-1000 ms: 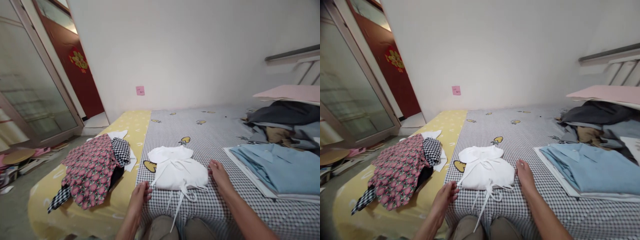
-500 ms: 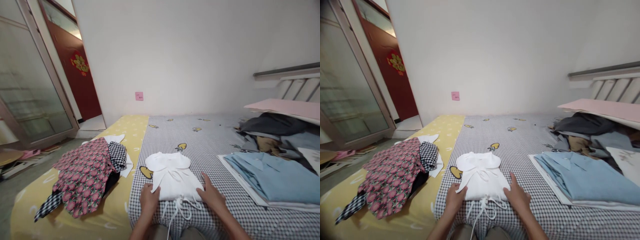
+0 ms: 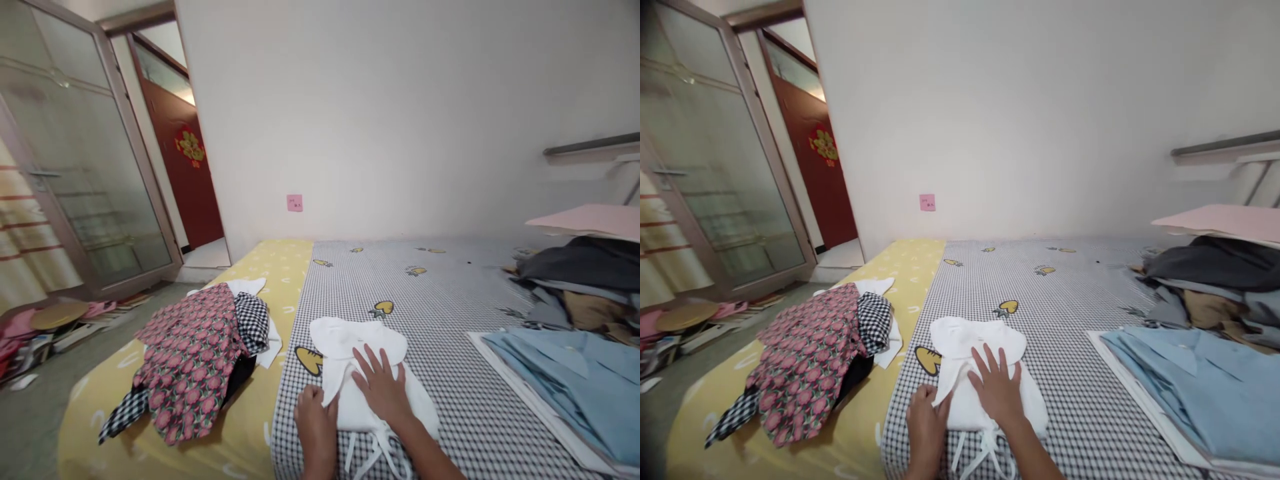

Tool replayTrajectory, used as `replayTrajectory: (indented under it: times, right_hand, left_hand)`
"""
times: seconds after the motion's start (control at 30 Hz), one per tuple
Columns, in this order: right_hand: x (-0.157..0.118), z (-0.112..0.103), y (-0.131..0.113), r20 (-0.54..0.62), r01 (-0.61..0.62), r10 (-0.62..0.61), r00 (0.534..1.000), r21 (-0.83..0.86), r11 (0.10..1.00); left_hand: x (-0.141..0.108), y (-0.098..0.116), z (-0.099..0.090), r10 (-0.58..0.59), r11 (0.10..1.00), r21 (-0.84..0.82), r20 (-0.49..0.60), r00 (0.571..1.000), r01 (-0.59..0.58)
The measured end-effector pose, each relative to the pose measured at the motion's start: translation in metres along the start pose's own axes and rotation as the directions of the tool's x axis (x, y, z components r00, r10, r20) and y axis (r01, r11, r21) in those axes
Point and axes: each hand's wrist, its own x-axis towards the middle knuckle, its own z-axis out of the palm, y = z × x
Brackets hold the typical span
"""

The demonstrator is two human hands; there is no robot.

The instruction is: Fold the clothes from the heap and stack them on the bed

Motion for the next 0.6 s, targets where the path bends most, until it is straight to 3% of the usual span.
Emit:
replayTrajectory:
  times: [0.13,0.23,0.5,0.6]
  right_hand:
    - [-0.001,0.008,0.002,0.05,-0.019,0.019,0.999,0.01,1.0]
    - [-0.001,0.002,0.001,0.061,-0.032,0.03,0.998,0.023,0.999]
    - [0.001,0.002,0.0,0.094,-0.068,0.062,0.994,0.062,0.996]
    - [-0.001,-0.002,-0.001,0.093,-0.07,0.065,0.994,0.057,0.996]
  left_hand:
    - [-0.009,-0.015,0.006,0.087,0.992,-0.089,-0.046,0.995,-0.09]
    - [-0.013,-0.013,0.002,0.055,0.994,-0.091,-0.05,0.997,-0.059]
    - [-0.005,0.013,-0.012,-0.038,0.985,0.171,0.002,0.999,0.038]
    - [-0.006,0.005,-0.015,-0.041,0.998,0.047,0.043,0.998,0.039]
